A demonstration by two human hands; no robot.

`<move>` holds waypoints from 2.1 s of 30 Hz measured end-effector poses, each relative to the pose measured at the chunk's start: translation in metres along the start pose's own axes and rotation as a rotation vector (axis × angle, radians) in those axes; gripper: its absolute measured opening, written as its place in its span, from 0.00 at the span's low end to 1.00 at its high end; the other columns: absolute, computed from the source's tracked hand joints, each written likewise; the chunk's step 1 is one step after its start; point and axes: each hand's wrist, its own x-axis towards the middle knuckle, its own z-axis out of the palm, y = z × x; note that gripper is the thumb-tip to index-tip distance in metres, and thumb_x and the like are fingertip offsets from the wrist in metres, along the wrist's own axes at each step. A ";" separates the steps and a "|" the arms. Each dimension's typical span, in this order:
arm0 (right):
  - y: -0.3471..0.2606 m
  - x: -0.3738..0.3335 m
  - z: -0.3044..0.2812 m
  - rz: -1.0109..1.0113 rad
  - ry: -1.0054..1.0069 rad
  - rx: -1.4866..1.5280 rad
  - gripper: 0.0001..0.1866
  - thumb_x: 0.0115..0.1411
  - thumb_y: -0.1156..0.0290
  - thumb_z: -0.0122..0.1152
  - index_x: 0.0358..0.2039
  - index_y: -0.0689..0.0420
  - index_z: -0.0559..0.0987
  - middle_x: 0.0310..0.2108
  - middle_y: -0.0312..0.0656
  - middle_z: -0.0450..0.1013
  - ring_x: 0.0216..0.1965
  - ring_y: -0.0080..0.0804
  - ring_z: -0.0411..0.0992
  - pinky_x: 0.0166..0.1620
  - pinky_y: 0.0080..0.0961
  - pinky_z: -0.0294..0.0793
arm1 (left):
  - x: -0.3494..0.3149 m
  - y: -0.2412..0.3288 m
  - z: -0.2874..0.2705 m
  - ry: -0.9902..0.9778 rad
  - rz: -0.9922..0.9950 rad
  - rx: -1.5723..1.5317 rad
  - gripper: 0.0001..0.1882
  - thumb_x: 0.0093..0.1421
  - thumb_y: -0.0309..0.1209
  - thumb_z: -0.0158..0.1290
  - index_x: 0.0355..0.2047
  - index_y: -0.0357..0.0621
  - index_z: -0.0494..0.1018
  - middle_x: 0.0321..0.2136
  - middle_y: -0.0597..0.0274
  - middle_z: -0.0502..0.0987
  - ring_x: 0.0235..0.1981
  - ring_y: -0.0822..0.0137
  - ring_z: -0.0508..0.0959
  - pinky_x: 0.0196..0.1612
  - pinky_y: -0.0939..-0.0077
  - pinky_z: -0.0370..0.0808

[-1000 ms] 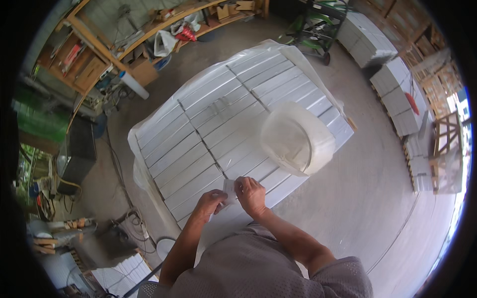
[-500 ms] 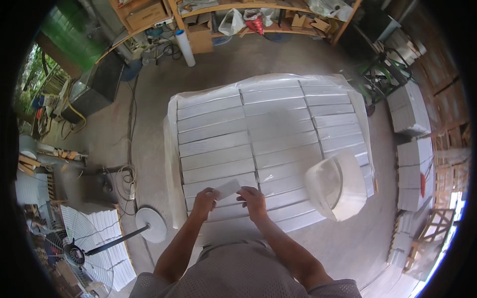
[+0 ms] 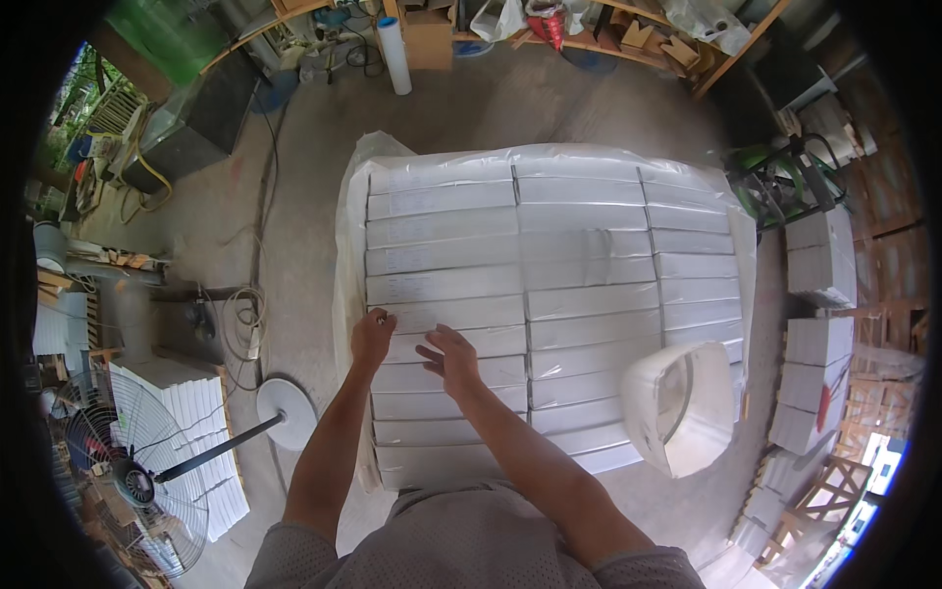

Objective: The person repeatedly tears small white labels from a roll and places them onto a large stack of white rectangular blocks arranged on a table. The person handles the labels one at a time, smoothing each onto the surface of the blocks.

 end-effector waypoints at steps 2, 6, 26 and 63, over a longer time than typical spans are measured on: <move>0.001 0.004 0.005 0.018 0.001 -0.019 0.30 0.60 0.66 0.58 0.62 0.58 0.65 0.47 0.42 0.73 0.45 0.37 0.77 0.37 0.27 0.74 | 0.006 -0.006 0.003 0.028 0.001 0.027 0.15 0.59 0.42 0.52 0.36 0.44 0.78 0.34 0.49 0.80 0.38 0.45 0.78 0.40 0.53 0.74; 0.007 0.013 0.004 0.046 0.012 -0.036 0.29 0.61 0.66 0.57 0.62 0.56 0.65 0.47 0.41 0.73 0.41 0.36 0.77 0.35 0.27 0.74 | 0.010 -0.006 0.008 0.046 0.011 0.098 0.14 0.59 0.41 0.52 0.36 0.45 0.78 0.34 0.49 0.80 0.38 0.46 0.78 0.39 0.52 0.74; 0.003 0.015 0.008 0.016 0.044 -0.151 0.24 0.63 0.67 0.53 0.60 0.57 0.68 0.42 0.41 0.76 0.38 0.30 0.75 0.35 0.26 0.74 | 0.006 -0.004 0.002 0.090 -0.137 0.293 0.15 0.60 0.42 0.54 0.38 0.44 0.74 0.40 0.52 0.75 0.39 0.49 0.78 0.38 0.54 0.75; 0.006 -0.153 -0.058 -0.648 -0.238 -1.065 0.19 0.52 0.67 0.67 0.44 0.58 0.79 0.40 0.43 0.75 0.37 0.31 0.75 0.41 0.27 0.75 | -0.176 0.028 -0.024 -0.963 -0.392 -1.283 0.37 0.69 0.56 0.24 0.55 0.34 0.66 0.24 0.56 0.75 0.21 0.63 0.73 0.26 0.69 0.71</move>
